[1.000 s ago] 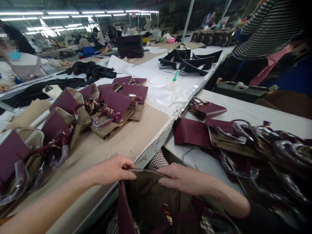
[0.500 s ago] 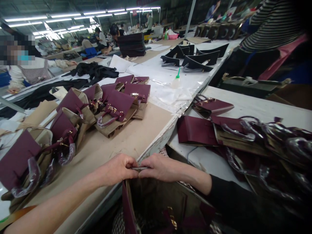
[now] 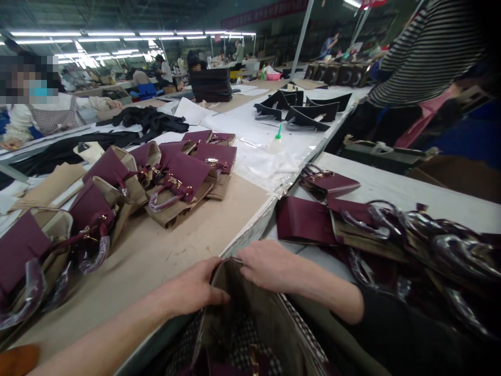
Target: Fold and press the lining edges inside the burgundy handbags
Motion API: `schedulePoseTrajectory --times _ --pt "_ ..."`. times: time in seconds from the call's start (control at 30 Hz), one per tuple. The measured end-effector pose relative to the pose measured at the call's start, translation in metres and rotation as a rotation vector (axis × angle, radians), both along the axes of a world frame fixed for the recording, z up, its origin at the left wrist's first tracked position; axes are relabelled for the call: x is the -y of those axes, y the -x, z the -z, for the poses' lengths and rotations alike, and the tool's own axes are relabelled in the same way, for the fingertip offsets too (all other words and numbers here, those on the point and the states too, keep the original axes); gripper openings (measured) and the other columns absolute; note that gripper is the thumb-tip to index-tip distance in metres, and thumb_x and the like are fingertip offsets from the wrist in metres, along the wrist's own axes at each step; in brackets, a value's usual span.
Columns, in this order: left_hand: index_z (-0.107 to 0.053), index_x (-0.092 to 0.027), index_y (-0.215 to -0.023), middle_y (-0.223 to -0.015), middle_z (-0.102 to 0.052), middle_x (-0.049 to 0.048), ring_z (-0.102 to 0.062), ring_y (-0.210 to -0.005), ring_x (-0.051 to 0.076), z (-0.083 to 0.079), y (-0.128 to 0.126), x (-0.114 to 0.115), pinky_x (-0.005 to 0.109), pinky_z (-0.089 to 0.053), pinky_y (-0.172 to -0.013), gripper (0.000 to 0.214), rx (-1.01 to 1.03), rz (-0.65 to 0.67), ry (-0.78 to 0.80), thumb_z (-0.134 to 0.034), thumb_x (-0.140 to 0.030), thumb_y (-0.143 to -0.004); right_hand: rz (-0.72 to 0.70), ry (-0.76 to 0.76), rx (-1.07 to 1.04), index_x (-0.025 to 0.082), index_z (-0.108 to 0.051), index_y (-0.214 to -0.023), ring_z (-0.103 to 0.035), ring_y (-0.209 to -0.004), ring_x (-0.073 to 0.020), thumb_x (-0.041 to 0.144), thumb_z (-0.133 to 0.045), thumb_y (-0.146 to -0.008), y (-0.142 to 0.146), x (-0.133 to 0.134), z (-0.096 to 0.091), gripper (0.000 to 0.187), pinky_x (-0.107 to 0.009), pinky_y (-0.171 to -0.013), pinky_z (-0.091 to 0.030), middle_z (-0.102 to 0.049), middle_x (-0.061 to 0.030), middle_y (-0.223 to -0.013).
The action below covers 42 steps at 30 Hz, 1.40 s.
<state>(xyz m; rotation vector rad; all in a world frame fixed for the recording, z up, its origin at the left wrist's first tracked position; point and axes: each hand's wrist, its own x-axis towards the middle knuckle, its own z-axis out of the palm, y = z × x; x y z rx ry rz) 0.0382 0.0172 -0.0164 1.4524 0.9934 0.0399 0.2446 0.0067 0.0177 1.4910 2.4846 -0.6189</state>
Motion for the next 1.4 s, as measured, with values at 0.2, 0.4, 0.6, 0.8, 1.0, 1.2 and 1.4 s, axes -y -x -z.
schedulePoseTrajectory --times 0.2,0.4,0.6,0.8,1.0,1.2,1.4 --pt "-0.067 -0.020 -0.113 -0.102 -0.071 -0.0004 -0.064 -0.099 0.024 -0.003 0.011 0.014 0.031 -0.050 -0.087 0.039 0.034 0.068 -0.027 -0.060 -0.014 -0.075 -0.134 0.260 -0.556 0.023 -0.061 -0.131 -0.065 -0.112 -0.0219 0.004 -0.049 -0.079 -0.022 -0.011 0.024 0.057 -0.032 -0.093 -0.048 -0.071 -0.0065 -0.122" --pt "-0.067 -0.018 -0.100 -0.086 -0.065 -0.0020 -0.058 -0.077 0.016 -0.003 0.020 0.024 0.024 -0.047 -0.069 0.020 0.048 0.089 0.163 -0.060 -0.021 -0.082 -0.111 0.447 -0.696 0.019 -0.076 -0.106 -0.065 -0.082 -0.0166 0.021 -0.065 -0.085 -0.011 -0.018 0.042 0.024 -0.023 -0.073 -0.047 -0.075 -0.0011 -0.090" --pt "-0.063 -0.017 -0.093 -0.080 -0.058 -0.0027 -0.050 -0.070 0.013 -0.011 0.034 0.042 0.023 -0.042 -0.065 0.016 -0.047 0.001 0.178 -0.061 -0.032 -0.087 -0.096 0.496 -0.781 0.019 -0.078 -0.103 -0.062 -0.077 -0.0150 0.030 -0.064 -0.088 -0.005 -0.019 0.056 0.023 -0.022 -0.071 -0.046 -0.073 0.0001 -0.085" --pt "-0.059 -0.017 -0.088 -0.078 -0.054 -0.0030 -0.046 -0.072 0.014 -0.025 0.056 0.058 0.023 -0.037 -0.065 0.035 -0.176 0.007 0.006 -0.043 -0.046 -0.100 -0.019 0.601 -0.811 0.016 -0.078 -0.101 -0.060 -0.073 -0.0148 0.036 -0.064 -0.087 -0.009 -0.021 0.072 0.028 -0.023 -0.067 -0.046 -0.072 -0.0012 -0.082" --pt "-0.058 -0.020 -0.090 -0.071 -0.053 -0.0030 -0.050 -0.066 0.015 -0.022 0.063 0.082 0.025 -0.033 -0.062 0.038 -0.377 -0.006 -0.323 -0.035 -0.047 -0.103 -0.077 0.676 -0.749 0.016 -0.077 -0.101 -0.061 -0.072 -0.0149 0.049 -0.069 -0.085 -0.007 -0.024 0.060 0.037 -0.023 -0.066 -0.045 -0.072 -0.0003 -0.081" --pt "-0.054 -0.020 -0.078 -0.064 -0.046 -0.0042 -0.045 -0.060 0.013 -0.059 0.051 0.070 0.028 -0.026 -0.060 0.038 -0.383 0.145 -0.534 -0.036 -0.041 -0.103 -0.428 0.429 -0.628 0.026 -0.068 -0.127 -0.065 -0.091 -0.0183 0.044 -0.062 -0.094 0.013 -0.020 0.017 0.038 -0.024 -0.081 -0.046 -0.074 -0.0018 -0.104" --pt "-0.059 -0.020 -0.079 -0.064 -0.050 -0.0018 -0.049 -0.066 0.016 -0.103 0.045 0.056 0.029 -0.023 -0.060 0.038 -0.389 0.276 -0.640 -0.040 -0.044 -0.102 -0.417 0.356 -0.667 0.017 -0.073 -0.103 -0.046 -0.062 -0.0108 0.041 -0.053 -0.100 -0.006 -0.007 -0.003 0.032 -0.021 -0.060 -0.039 -0.058 0.0039 -0.070"
